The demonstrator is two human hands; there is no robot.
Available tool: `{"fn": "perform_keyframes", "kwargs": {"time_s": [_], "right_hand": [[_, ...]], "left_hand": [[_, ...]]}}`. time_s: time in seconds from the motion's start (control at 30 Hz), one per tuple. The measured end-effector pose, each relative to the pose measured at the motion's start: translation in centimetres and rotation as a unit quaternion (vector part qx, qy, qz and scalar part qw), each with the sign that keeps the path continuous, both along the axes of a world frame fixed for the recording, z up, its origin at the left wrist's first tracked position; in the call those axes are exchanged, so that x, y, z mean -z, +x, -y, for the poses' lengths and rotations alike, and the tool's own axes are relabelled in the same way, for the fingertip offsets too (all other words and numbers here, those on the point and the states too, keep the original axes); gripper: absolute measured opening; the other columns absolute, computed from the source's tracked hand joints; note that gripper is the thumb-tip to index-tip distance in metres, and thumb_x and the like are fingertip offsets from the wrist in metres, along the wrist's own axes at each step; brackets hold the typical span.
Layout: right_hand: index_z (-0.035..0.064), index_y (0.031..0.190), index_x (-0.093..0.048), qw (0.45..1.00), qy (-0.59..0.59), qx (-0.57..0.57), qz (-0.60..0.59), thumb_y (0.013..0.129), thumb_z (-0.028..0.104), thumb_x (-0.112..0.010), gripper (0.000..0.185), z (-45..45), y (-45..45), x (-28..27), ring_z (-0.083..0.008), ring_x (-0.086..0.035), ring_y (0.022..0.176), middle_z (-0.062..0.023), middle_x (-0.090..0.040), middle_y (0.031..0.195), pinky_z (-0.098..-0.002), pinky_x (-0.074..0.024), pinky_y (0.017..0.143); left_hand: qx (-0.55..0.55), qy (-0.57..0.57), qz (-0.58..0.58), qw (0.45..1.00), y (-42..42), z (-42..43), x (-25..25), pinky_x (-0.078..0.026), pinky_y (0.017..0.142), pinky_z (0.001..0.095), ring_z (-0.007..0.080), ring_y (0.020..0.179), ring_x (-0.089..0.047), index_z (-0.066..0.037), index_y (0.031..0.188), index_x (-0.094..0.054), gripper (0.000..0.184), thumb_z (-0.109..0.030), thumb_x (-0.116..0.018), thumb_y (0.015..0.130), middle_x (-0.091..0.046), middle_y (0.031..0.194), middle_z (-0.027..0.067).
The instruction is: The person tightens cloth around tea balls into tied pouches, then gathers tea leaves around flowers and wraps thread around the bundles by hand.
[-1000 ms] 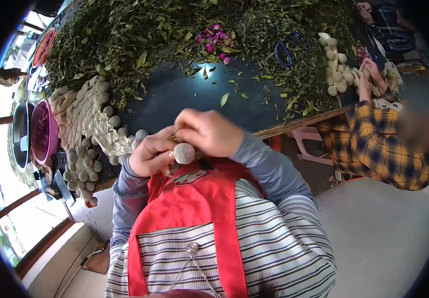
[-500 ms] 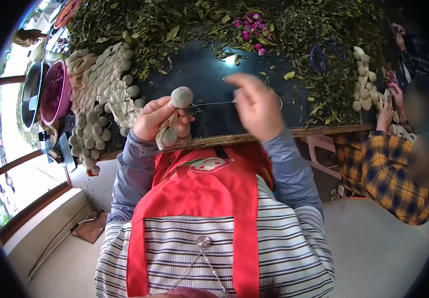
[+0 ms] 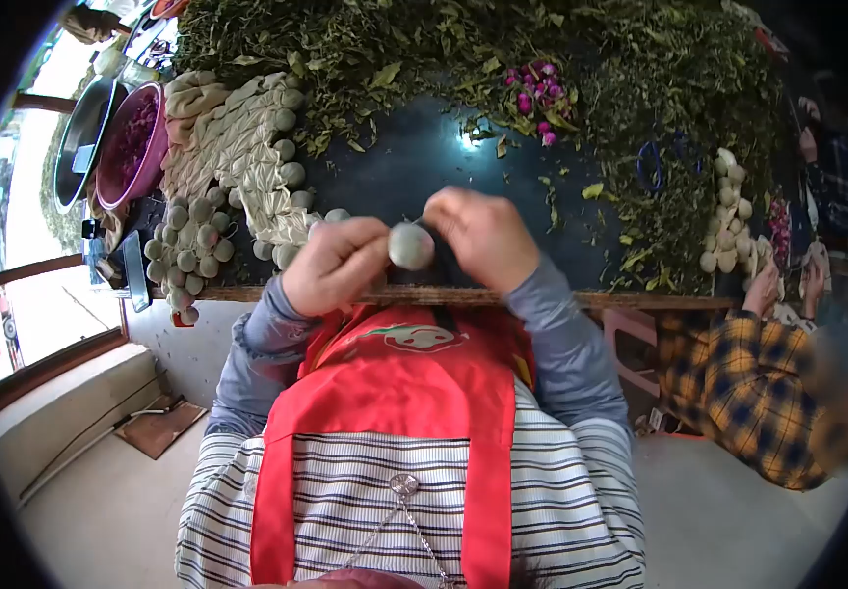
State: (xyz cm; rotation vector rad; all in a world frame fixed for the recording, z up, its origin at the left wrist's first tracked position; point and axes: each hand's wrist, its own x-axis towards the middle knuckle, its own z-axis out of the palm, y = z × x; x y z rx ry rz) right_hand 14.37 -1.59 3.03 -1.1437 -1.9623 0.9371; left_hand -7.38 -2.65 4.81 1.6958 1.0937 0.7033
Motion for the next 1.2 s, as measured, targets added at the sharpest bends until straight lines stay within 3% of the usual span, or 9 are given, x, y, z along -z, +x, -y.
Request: {"fn": "perform_keyframes", "kwargs": {"time_s": [0.1, 0.27, 0.43, 0.6, 0.77, 0.9, 1.0, 1.07, 1.2], "right_hand": [[0.0038, 0.089, -0.063, 0.997, 0.004, -0.082, -0.007, 0.083, 0.001, -0.065, 0.007, 1.8, -0.5, 0.8, -0.0205, -0.058, 0.062, -0.0051, -0.067, 0.08, -0.03, -0.0464, 0.059], [0.0046, 0.091, -0.063, 0.999, -0.001, 0.034, -0.04, 0.082, 0.001, -0.063, 0.01, 0.5, -0.4, -1.9, -0.0212, -0.06, 0.062, -0.0052, -0.067, 0.08, -0.0308, -0.0474, 0.059], [0.0046, 0.093, -0.063, 0.988, 0.048, -0.145, 0.031, 0.082, 0.0, -0.062, 0.012, 2.5, -1.9, -0.5, -0.0224, -0.06, 0.061, -0.0052, -0.067, 0.08, -0.0316, -0.0479, 0.058], [0.006, 0.093, -0.063, 0.999, 0.012, -0.04, -0.001, 0.08, 0.001, -0.063, 0.014, -0.4, -1.2, -0.9, -0.0242, -0.059, 0.06, -0.0052, -0.066, 0.078, -0.0329, -0.0478, 0.057], [0.0064, 0.093, -0.064, 0.986, 0.143, -0.08, 0.002, 0.078, 0.001, -0.065, 0.015, 1.6, -2.3, -1.7, -0.0237, -0.058, 0.059, -0.0054, -0.066, 0.078, -0.0324, -0.0475, 0.057], [0.0086, 0.103, -0.067, 0.961, 0.003, -0.047, 0.273, 0.083, 0.006, -0.065, 0.02, 0.1, -0.5, 2.5, -0.0215, -0.057, 0.06, -0.005, -0.066, 0.079, -0.0307, -0.0473, 0.058], [0.007, 0.111, -0.065, 0.988, -0.023, -0.083, 0.128, 0.087, 0.011, -0.064, 0.025, 0.0, -0.5, -1.3, -0.0197, -0.057, 0.06, -0.0056, -0.066, 0.081, -0.0296, -0.0469, 0.058], [0.0054, 0.12, -0.063, 0.993, -0.067, -0.095, -0.032, 0.091, 0.015, -0.062, 0.03, 0.9, -0.6, -3.0, -0.0179, -0.056, 0.06, -0.0062, -0.066, 0.083, -0.0286, -0.0464, 0.058], [0.0012, 0.124, -0.06, 0.991, 0.019, -0.088, -0.097, 0.095, 0.015, -0.057, 0.032, 0.4, -2.6, -0.6, -0.0158, -0.054, 0.06, -0.0073, -0.065, 0.092, -0.03, -0.0447, 0.057]], "left_hand": [[-0.082, -0.07, 0.035, 0.994, -0.3, -0.2, -0.5, -0.04, 0.05, 0.0283, 0.0166, 0.05, -0.047, -0.001, 0.078, -0.064, 0.015, -0.01, -0.055, 0.086, -0.057, 0.062, 0.0062], [0.1, 0.017, 0.01, 0.995, -1.0, -0.5, -0.1, -0.04, 0.049, 0.0285, 0.0172, 0.05, -0.044, -0.001, 0.077, -0.063, 0.016, -0.01, -0.055, 0.087, -0.057, 0.059, 0.005], [-0.032, 0.0, -0.023, 0.999, -1.3, -0.1, 0.2, -0.039, 0.048, 0.0291, 0.0175, 0.05, -0.041, -0.001, 0.076, -0.062, 0.016, -0.01, -0.055, 0.087, -0.056, 0.059, 0.0045], [0.108, -0.091, 0.147, 0.979, -2.3, -0.3, 0.2, -0.038, 0.047, 0.0292, 0.016, 0.048, -0.043, -0.002, 0.075, -0.062, 0.017, -0.011, -0.054, 0.088, -0.055, 0.058, 0.0026], [0.068, 0.08, -0.059, 0.993, -2.7, 0.0, 1.4, -0.038, 0.045, 0.0279, 0.0131, 0.047, -0.045, -0.004, 0.076, -0.062, 0.02, -0.015, -0.053, 0.09, -0.053, 0.058, 0.0004], [0.004, -0.327, 0.18, 0.928, -2.9, -0.1, -2.4, -0.041, 0.045, 0.0292, 0.0165, 0.046, -0.048, -0.005, 0.077, -0.064, 0.021, -0.018, -0.053, 0.09, -0.056, 0.057, 0.0025], [-0.066, -0.142, 0.062, 0.986, -2.3, -0.6, 0.5, -0.043, 0.045, 0.0303, 0.0183, 0.045, -0.048, -0.004, 0.078, -0.065, 0.023, -0.02, -0.053, 0.09, -0.057, 0.057, 0.0041], [-0.006, 0.218, -0.204, 0.954, -1.4, 0.0, 2.8, -0.041, 0.044, 0.03, 0.0165, 0.045, -0.047, -0.004, 0.079, -0.066, 0.026, -0.021, -0.051, 0.092, -0.056, 0.056, 0.0034], [0.076, 0.111, -0.024, 0.991, -0.2, -0.3, 2.5, -0.04, 0.045, 0.0272, 0.0124, 0.048, -0.047, -0.004, 0.082, -0.066, 0.025, -0.021, -0.051, 0.093, -0.058, 0.06, 0.0017]]}}
